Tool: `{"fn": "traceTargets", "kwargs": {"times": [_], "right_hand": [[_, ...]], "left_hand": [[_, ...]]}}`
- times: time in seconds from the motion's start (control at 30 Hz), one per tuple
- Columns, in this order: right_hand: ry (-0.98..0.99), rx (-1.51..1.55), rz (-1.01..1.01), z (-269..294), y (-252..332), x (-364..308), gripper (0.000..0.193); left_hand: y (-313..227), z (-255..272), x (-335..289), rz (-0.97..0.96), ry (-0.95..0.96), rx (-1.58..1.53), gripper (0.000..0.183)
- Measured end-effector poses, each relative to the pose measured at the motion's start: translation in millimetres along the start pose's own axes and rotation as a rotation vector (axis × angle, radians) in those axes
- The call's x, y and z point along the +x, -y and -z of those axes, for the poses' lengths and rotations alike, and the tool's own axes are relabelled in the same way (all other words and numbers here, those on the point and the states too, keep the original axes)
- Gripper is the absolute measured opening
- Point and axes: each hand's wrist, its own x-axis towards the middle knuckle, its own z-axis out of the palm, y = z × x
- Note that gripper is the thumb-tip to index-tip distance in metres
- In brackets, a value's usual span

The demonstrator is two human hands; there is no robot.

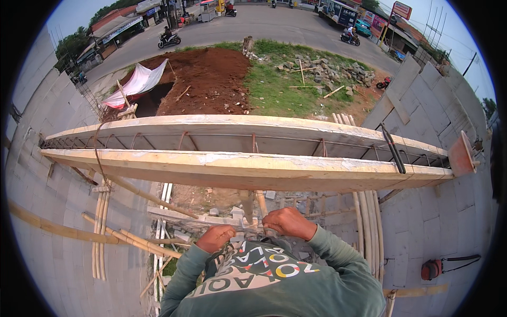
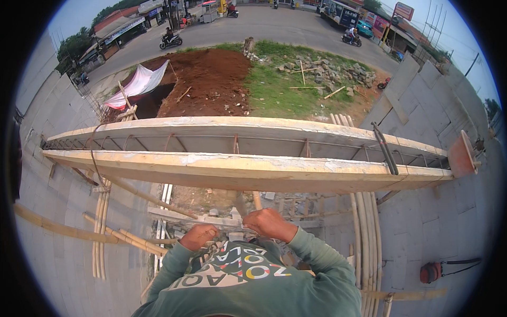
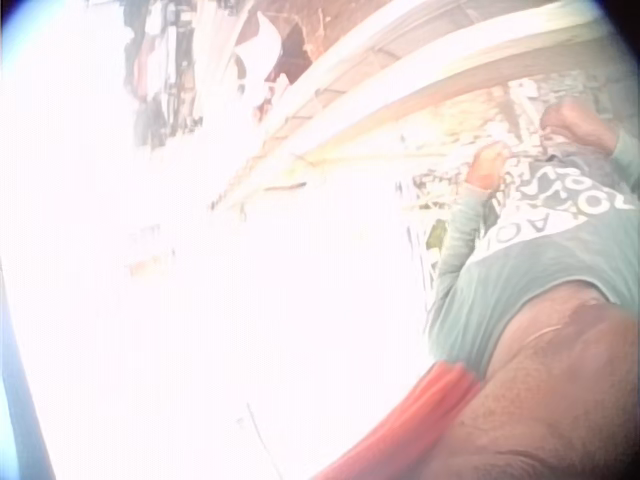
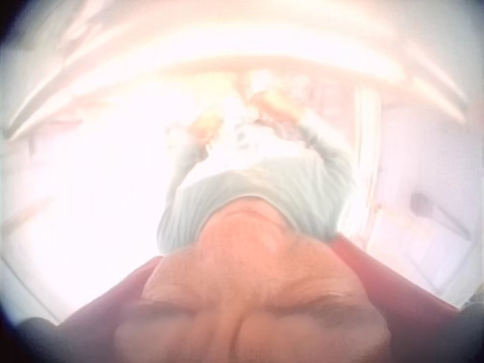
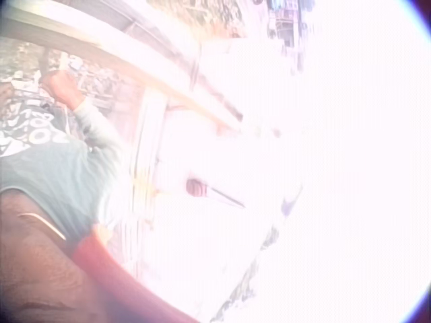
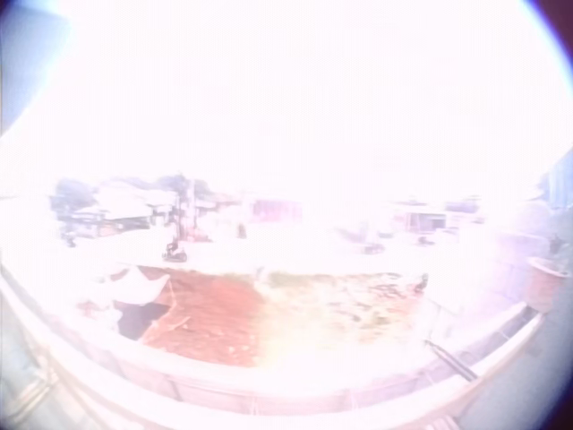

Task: The person works on a wooden formwork beam at a construction site, bending and tying metal rods to secure the structure. They use pliers to twist and tighten the rods around the wooden frame.

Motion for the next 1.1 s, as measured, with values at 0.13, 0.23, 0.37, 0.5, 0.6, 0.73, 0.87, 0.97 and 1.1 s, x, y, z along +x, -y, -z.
{"fn": "traceTargets", "kwargs": {"times": [0.13,0.23,0.37,0.5,0.6,0.73,0.87,0.97,1.1], "right_hand": [[-0.01,-0.005,0.083,16,-5,0,0.014],[0.001,-0.045,0.145,23,-1,4,0.013],[0.027,-0.127,0.199,32,5,9,0.011],[-0.001,-0.113,0.258,35,10,12,0.01],[-0.019,-0.158,0.26,32,12,15,0.01],[-0.061,-0.208,0.25,30,12,19,0.015],[-0.086,-0.289,0.208,31,15,20,0.018],[-0.105,-0.321,0.219,30,20,20,0.02],[-0.146,-0.324,0.204,30,23,23,0.019]], "left_hand": [[10,12,-7,0.073,0.143,-0.134,0.03],[13,13,-9,0.024,0.237,-0.144,0.031],[11,14,-9,0.002,0.269,-0.15,0.033],[11,16,-11,-0.049,0.307,-0.134,0.034],[12,14,-12,-0.084,0.27,-0.051,0.031],[9,9,-13,-0.176,0.051,0.166,0.022],[1,4,-13,-0.199,-0.197,0.36,0.013],[-3,4,-12,-0.228,-0.248,0.483,0.011],[-5,0,-12,-0.263,-0.244,0.451,0.01]]}}
